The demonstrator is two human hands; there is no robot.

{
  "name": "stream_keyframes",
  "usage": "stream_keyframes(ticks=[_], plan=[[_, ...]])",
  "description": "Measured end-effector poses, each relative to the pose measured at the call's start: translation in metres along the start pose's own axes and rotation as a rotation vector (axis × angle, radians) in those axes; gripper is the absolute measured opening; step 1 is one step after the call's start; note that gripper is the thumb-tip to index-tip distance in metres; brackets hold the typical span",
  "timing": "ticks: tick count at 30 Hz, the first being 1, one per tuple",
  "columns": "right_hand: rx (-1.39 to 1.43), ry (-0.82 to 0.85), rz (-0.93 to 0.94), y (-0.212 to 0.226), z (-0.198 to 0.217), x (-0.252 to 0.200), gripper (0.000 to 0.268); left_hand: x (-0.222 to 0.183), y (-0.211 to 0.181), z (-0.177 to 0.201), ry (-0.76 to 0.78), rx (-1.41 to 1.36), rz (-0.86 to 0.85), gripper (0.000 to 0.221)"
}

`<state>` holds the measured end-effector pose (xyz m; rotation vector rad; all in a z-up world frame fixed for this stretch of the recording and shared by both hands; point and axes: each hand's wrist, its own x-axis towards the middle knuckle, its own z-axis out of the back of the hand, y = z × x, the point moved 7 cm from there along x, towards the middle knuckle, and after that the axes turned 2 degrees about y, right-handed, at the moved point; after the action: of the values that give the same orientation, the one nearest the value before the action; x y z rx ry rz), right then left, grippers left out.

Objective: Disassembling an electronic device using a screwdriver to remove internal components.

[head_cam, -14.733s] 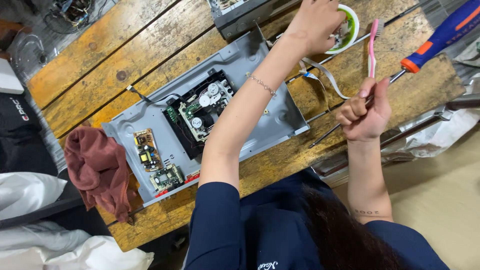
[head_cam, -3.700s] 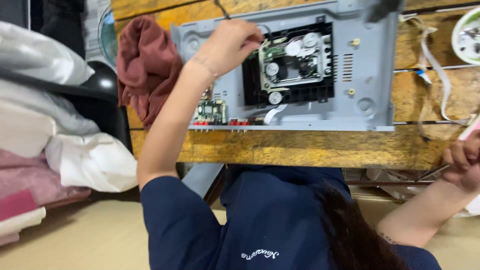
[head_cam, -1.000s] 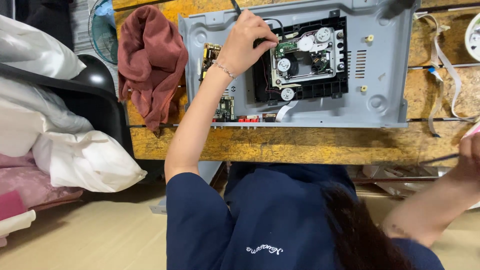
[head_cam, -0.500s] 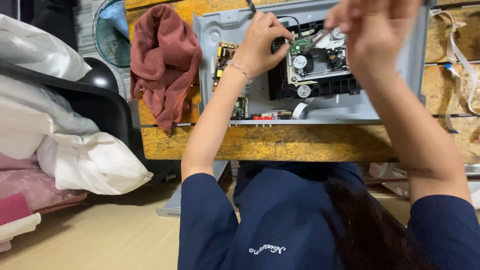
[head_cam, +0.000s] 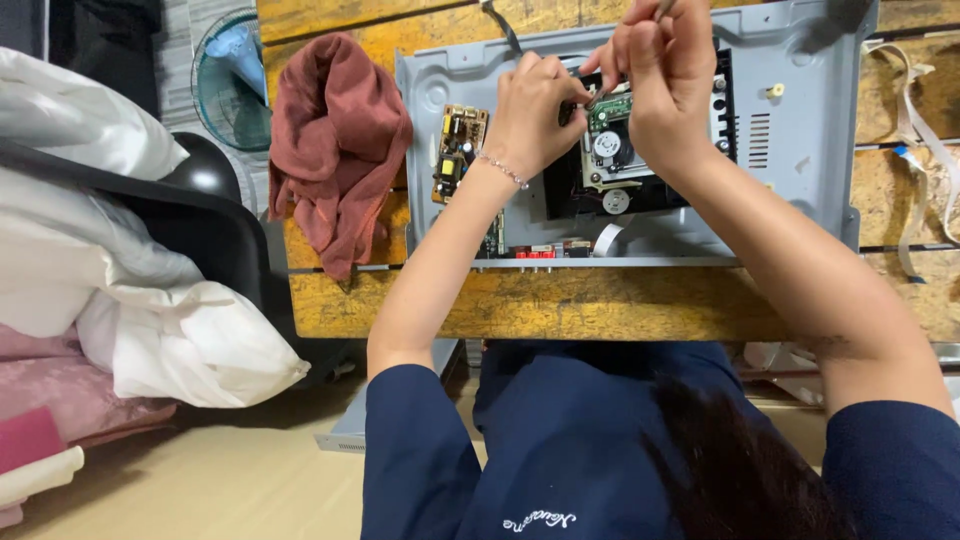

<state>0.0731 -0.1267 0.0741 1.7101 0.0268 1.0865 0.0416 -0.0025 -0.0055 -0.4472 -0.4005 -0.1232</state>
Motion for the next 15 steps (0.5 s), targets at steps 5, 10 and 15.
stream_keyframes(ticks=[5,10,15], plan=[[0.048,-0.065,-0.050,-0.010,0.006,-0.001,0.015,0.000,-0.004,0.004,-0.019,-0.021,0.019,0.013],[0.072,-0.248,-0.040,-0.039,0.015,-0.012,0.008,0.001,-0.001,-0.001,-0.037,0.040,-0.084,0.015],[0.062,-0.347,-0.045,-0.023,0.020,-0.003,0.016,0.003,0.003,-0.005,0.061,-0.012,-0.061,0.010]])
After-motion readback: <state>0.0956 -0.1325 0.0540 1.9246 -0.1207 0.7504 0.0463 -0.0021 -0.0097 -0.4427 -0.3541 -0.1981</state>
